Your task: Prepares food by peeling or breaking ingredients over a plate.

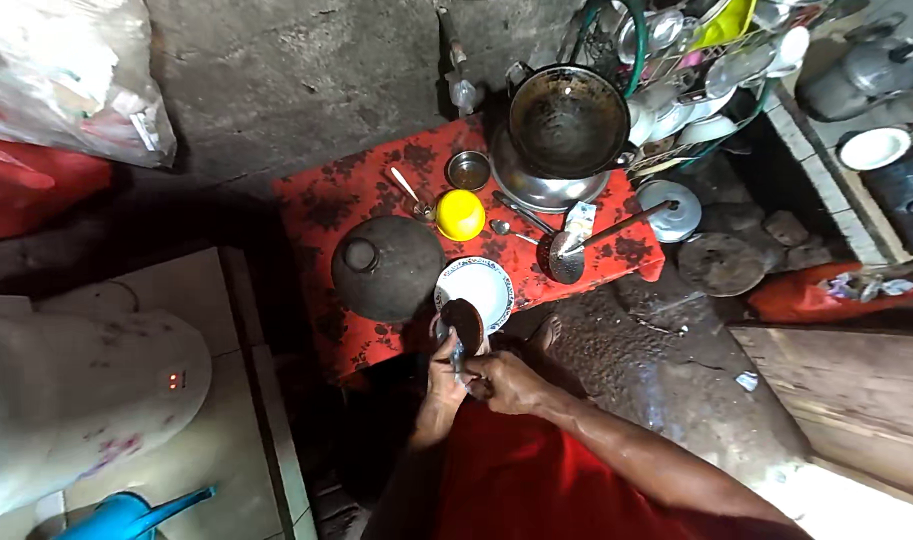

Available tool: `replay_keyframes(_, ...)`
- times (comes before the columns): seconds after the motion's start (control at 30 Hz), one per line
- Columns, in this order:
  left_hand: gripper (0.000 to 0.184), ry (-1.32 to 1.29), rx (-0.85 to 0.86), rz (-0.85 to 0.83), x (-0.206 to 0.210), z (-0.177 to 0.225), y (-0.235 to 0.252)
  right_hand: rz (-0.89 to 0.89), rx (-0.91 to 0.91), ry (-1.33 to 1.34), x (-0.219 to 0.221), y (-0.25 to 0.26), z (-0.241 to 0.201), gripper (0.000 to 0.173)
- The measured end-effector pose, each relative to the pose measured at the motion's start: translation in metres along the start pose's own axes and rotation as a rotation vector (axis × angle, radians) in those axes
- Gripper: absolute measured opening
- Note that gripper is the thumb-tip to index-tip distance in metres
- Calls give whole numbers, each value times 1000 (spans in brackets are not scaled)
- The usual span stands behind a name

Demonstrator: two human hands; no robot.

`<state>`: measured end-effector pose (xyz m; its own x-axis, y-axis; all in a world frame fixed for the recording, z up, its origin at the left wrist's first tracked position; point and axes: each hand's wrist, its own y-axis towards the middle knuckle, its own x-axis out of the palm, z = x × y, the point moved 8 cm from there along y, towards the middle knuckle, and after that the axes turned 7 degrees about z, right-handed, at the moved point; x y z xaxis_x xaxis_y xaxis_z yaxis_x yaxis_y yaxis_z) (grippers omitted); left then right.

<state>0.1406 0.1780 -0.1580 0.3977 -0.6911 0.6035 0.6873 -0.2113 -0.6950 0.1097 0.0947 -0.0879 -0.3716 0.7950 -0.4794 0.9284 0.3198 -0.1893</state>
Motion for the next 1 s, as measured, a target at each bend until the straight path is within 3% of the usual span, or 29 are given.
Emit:
replay_keyframes(0.17,35,35,-9,-6,-30,-2,0,-173,-101,88,17,3,-4,16)
replay_keyframes(0.3,35,80,-35,52,-37,-12,10,-110,-27,197,7,-1,12,24)
replay_keyframes(0.47,37,266,-67,213,-30,-12,30,184,423,39,-40,-20,53,40)
replay_keyframes(0.57,41,328,-135,253,-26,-12,40,220,605,-107,-65,-29,70,51)
replay_keyframes(0.7,45,385,-164,277,-18,-10,49,162,581,-164,-74,-25,74,55)
replay_keyframes(0.8,46,461,-74,260,-19,-4,60,192,653,-188,-70,-23,75,43)
replay_keyframes(1.0,48,494,-58,254,-19,1,65,220,623,-172,-48,-23,77,45)
